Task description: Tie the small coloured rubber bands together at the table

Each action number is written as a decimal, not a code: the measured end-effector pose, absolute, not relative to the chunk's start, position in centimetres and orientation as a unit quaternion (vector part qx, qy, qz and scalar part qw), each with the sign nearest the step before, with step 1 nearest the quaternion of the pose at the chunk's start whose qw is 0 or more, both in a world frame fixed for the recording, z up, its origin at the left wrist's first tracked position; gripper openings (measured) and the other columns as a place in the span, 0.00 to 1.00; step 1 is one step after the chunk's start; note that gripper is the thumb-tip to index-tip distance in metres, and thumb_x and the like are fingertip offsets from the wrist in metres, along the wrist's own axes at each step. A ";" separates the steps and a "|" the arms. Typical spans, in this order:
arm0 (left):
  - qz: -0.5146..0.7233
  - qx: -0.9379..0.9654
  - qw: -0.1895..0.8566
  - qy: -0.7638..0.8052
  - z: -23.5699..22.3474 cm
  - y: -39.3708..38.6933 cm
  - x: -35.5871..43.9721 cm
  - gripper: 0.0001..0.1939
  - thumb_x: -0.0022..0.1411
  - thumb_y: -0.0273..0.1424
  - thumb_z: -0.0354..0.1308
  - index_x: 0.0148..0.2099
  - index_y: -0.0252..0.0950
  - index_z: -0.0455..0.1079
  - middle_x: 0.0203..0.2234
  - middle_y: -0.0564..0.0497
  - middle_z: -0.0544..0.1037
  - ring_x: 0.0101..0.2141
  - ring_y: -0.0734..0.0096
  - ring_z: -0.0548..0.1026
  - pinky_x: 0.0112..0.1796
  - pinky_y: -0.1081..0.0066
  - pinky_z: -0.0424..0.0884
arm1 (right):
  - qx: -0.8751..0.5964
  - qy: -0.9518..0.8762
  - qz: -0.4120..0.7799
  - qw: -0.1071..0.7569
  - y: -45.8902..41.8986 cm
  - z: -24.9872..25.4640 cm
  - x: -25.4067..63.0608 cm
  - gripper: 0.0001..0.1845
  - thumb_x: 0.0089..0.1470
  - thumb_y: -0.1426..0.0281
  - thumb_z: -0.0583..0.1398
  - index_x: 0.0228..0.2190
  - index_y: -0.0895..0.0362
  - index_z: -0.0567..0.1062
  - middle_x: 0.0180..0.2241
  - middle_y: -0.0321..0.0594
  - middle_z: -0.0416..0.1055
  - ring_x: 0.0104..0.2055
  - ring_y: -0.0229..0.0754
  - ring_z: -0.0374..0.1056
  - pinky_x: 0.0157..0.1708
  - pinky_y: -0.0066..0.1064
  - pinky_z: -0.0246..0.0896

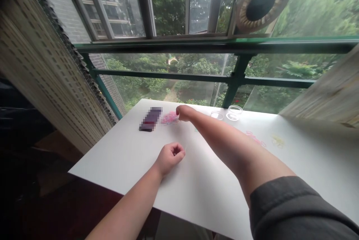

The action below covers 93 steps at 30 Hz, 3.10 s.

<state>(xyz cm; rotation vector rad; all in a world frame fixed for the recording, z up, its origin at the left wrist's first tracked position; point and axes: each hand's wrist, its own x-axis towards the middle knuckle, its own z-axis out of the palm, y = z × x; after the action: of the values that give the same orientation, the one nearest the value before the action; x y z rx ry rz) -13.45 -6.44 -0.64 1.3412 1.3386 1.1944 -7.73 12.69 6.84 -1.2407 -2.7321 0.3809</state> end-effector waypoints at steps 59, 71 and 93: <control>0.302 0.848 0.086 0.428 2.1 1.7 0.1 0.01 0.49 0.27 0.54 0.26 0.36 0.66 0.24 0.52 0.72 0.24 0.75 0.67 0.26 0.74 0.63 | -0.404 -0.607 0.538 0.423 2.4 1.3 17.3 0.09 0.46 0.66 0.61 0.24 0.59 0.70 0.19 0.34 0.67 0.20 0.33 0.63 0.21 0.26 0.61; 0.358 0.807 0.165 0.440 2.2 1.5 0.0 0.04 0.53 0.29 0.55 0.30 0.35 0.70 0.24 0.52 0.73 0.26 0.75 0.70 0.28 0.74 0.66 | -0.390 -0.617 0.530 0.432 2.1 1.2 17.5 0.10 0.48 0.64 0.61 0.25 0.59 0.72 0.21 0.37 0.70 0.22 0.34 0.64 0.24 0.28 0.62; 0.418 0.755 0.249 0.439 1.7 1.3 0.5 0.05 0.52 0.29 0.58 0.29 0.35 0.75 0.25 0.51 0.78 0.24 0.77 0.72 0.25 0.77 0.67 | -0.390 -0.704 0.434 0.406 1.7 0.9 17.6 0.07 0.54 0.66 0.55 0.27 0.56 0.66 0.23 0.36 0.68 0.26 0.38 0.65 0.29 0.30 0.60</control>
<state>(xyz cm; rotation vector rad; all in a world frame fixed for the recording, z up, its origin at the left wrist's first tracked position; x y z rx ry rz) 0.51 1.28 1.72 2.0577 1.1961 1.1388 17.63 1.69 0.88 -0.9828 -1.7745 1.0937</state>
